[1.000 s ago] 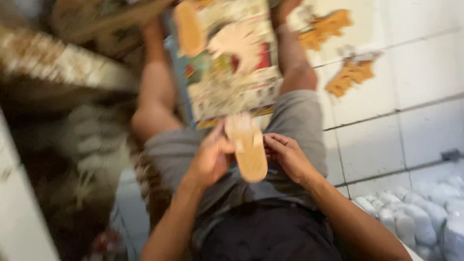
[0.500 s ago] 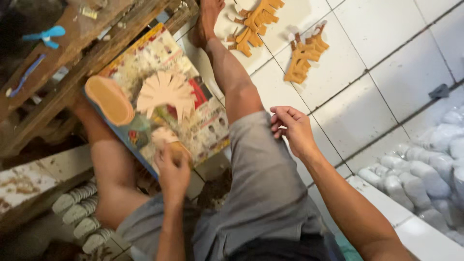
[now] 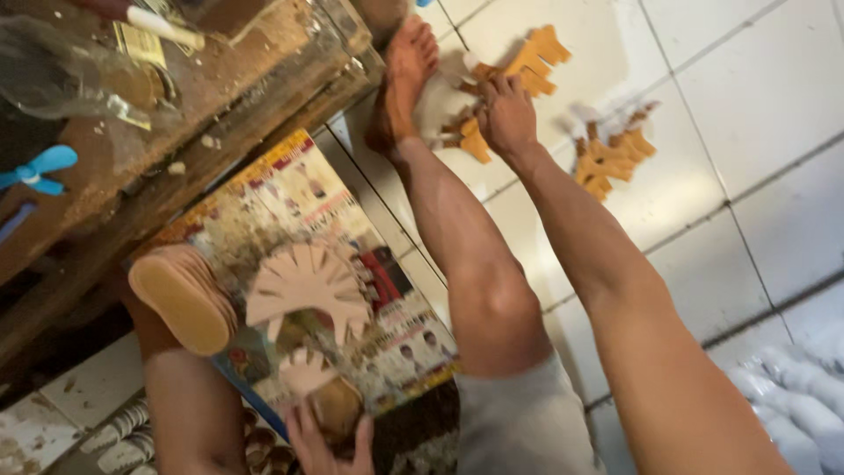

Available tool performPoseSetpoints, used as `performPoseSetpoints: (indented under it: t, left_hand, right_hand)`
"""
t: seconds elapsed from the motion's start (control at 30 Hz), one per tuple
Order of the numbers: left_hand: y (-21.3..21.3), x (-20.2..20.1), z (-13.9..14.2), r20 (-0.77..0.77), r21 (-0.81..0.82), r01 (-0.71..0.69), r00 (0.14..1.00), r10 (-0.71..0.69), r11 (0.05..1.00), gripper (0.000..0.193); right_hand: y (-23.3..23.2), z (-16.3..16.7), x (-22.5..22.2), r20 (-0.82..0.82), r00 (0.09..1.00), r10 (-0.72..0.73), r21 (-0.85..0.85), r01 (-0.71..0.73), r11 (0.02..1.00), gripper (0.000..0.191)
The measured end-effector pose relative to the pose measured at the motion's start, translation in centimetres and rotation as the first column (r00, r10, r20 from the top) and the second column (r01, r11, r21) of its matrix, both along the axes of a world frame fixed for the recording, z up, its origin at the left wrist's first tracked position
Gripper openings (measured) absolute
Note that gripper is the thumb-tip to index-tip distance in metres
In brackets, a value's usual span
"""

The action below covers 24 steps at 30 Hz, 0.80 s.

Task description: The person assembles wooden sandals by wrapping pre-cut wooden straps around a wooden sole. They pick up a sole, wrap a star-shaped strap around it, then add a smaller strap to secure the assembly, repeating the process for multiple units.

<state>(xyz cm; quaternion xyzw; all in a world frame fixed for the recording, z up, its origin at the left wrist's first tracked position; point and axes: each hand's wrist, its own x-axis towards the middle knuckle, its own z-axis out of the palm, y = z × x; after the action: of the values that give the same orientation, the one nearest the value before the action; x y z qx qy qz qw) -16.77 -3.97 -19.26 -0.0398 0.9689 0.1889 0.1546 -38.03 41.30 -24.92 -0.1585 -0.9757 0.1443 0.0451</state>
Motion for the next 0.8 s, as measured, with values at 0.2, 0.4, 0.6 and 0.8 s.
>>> performPoseSetpoints:
  t: [0.2, 0.4, 0.6, 0.8]
  left_hand:
    - [-4.8, 1.0, -1.8, 0.128, -0.129, -0.221, 0.963, 0.238, 0.967, 0.086]
    - [-6.7, 1.3, -0.9, 0.229, -0.077, -0.289, 0.926, 0.299, 0.954, 0.07]
    - [-7.2, 1.4, 1.4, 0.177, 0.047, -0.279, 0.947, 0.267, 0.959, 0.054]
    - [3.0, 4.4, 10.0, -0.273, 0.618, 0.141, 0.961, 0.042, 0.774, 0.018]
  right_hand:
    - [-0.8, -2.7, -2.7, 0.136, 0.989, 0.06, -0.011, -0.059, 0.998, 0.046]
    - [2.0, 0.2, 0.0, 0.142, 0.989, -0.051, 0.025, 0.048, 0.999, 0.026]
    - [4.2, 9.3, 7.4, -0.482, 0.825, -0.294, -0.3, 0.16, 0.94, 0.01]
    - [-4.5, 19.6, 20.2, -0.234, 0.621, -0.748, -0.97, -0.206, 0.131, 0.013]
